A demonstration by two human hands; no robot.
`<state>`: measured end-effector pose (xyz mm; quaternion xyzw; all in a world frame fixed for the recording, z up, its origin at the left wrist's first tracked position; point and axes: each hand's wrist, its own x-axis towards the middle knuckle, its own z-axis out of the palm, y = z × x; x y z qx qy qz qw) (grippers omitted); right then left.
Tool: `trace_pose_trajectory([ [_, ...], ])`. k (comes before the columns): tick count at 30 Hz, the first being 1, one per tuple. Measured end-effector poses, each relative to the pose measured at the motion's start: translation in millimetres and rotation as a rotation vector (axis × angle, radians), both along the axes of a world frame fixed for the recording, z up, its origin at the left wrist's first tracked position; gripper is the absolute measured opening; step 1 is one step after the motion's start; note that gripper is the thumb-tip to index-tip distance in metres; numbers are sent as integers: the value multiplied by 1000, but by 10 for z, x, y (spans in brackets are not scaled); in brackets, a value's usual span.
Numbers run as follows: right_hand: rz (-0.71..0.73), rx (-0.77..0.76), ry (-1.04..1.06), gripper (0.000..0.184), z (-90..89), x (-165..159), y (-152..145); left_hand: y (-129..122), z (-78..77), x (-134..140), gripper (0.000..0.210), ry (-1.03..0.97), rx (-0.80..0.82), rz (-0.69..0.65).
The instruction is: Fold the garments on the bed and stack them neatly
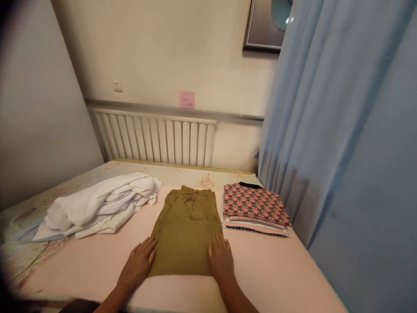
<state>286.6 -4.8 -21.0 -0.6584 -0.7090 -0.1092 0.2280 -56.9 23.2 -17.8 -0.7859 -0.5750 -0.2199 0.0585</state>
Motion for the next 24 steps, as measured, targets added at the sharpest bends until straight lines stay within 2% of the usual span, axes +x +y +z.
trace_pose_trajectory([
  [24, -15, -12, 13, 41, 41, -18, -4, -16, 24, 17, 45, -14, -7, 4],
])
